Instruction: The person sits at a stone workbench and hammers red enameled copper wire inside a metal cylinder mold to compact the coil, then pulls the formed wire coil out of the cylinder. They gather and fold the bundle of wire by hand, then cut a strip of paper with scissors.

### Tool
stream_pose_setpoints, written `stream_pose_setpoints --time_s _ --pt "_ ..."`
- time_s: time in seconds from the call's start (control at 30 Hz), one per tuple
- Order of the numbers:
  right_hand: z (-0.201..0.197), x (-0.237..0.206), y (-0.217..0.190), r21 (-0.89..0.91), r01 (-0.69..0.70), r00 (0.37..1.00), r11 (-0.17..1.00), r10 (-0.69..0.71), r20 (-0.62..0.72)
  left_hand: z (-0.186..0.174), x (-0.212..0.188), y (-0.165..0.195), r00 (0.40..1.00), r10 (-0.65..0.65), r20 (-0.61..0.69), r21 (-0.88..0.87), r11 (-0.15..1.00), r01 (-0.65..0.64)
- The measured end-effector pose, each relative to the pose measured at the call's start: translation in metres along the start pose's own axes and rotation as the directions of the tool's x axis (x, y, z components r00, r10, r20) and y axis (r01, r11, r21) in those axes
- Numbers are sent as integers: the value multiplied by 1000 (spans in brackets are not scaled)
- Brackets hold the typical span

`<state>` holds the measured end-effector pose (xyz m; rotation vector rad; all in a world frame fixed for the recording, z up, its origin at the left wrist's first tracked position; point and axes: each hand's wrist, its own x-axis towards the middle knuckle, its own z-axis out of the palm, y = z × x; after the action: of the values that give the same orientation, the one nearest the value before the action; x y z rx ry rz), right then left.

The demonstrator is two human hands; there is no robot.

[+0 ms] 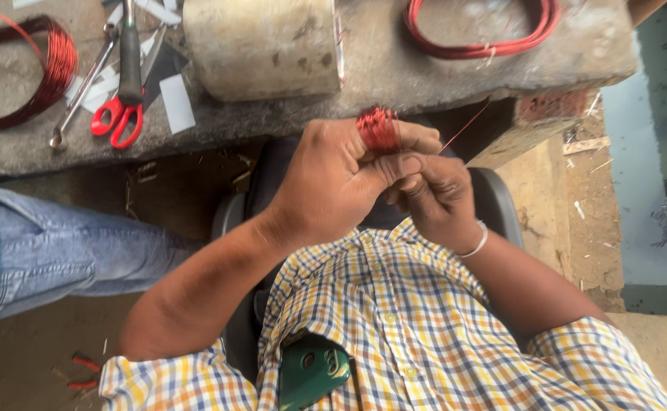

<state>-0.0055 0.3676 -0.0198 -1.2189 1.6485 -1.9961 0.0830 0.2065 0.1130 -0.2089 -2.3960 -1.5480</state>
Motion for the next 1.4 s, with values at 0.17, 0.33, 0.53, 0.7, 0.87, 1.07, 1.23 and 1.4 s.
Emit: stream_pose_setpoints --time_s 0.17,0.33,0.53,0.7,0.87,1.07,1.23,1.4 --pt "4 0 19 53 66 996 996 -62 -63 7 2 4 998 -64 -23 -140 988 60" --pt "-2 11 43 161 195 978 967 -204 43 10 10 9 998 44 -47 -81 996 -48" --pt "-3 25 41 -14 421 899 907 -415 140 -10 14 34 995 -68 69 184 982 54" --pt "-21 33 22 -320 510 859 798 -490 146 -5 12 35 990 119 74 74 989 -124" --pt "-20 21 17 127 69 972 990 -96 216 4 22 17 961 -257 101 120 962 245" --pt "-28 5 18 347 -69 998 935 67 16 -16 16 23 996 -77 49 194 979 66" --pt "-55 10 11 436 117 988 893 -60 -141 -70 -42 29 751 358 -555 -158 841 -518" --pt "-71 8 8 422 134 973 897 -40 -226 -51 -54 -12 994 -102 -30 -108 989 98"
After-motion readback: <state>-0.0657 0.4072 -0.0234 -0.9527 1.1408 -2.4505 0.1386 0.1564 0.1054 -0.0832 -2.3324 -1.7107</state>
